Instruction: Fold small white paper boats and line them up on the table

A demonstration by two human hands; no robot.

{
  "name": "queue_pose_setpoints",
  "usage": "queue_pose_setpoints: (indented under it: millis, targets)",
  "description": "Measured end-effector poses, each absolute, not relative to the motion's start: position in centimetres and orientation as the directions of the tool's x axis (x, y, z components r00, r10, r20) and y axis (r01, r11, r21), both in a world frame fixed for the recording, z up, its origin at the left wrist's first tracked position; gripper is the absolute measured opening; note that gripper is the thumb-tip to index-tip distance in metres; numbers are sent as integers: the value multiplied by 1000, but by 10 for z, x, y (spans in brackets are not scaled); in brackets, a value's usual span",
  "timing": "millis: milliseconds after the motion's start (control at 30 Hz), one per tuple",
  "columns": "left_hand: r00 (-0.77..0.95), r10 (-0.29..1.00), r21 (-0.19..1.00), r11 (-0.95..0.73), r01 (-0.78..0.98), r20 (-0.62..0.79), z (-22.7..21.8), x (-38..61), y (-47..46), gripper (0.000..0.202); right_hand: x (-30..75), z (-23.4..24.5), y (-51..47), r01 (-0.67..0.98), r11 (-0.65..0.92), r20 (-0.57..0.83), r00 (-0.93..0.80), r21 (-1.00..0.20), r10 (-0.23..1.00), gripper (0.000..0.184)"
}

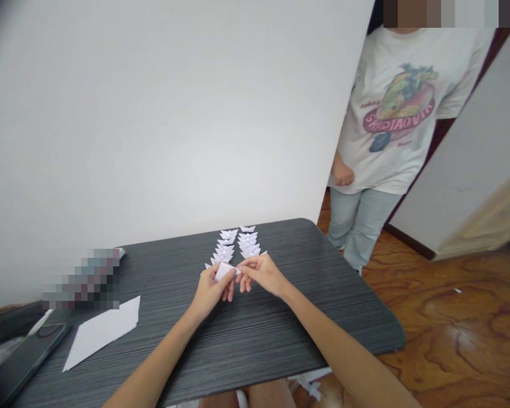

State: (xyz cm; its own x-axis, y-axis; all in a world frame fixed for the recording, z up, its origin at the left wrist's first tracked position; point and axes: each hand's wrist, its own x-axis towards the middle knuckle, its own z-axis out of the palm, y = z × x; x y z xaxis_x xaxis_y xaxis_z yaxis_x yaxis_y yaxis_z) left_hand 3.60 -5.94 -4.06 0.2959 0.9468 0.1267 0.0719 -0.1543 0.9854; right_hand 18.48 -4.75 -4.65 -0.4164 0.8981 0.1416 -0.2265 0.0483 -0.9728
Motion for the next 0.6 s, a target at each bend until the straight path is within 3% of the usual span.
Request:
queue_pose_setpoints:
  millis: [200,333,467,600]
  targets:
    - [285,953,991,-123,43,106,-38,34,-44,27,178,-51,-35,-49,227,231,-305,-973,924,21]
    - [318,946,996,-39,-79,62,-37,27,-37,35,177,-53,-28,53,300,279,-243,-953,929,17]
    - [274,962,977,55,-205,3,-32,20,-34,40,181,-45,-21,49,283,274,-134,-958,952,20]
    - [214,977,982,25,-186,16,-23,21,-34,33,186,-32,-19,-18,224,224,-133,-975,965,24]
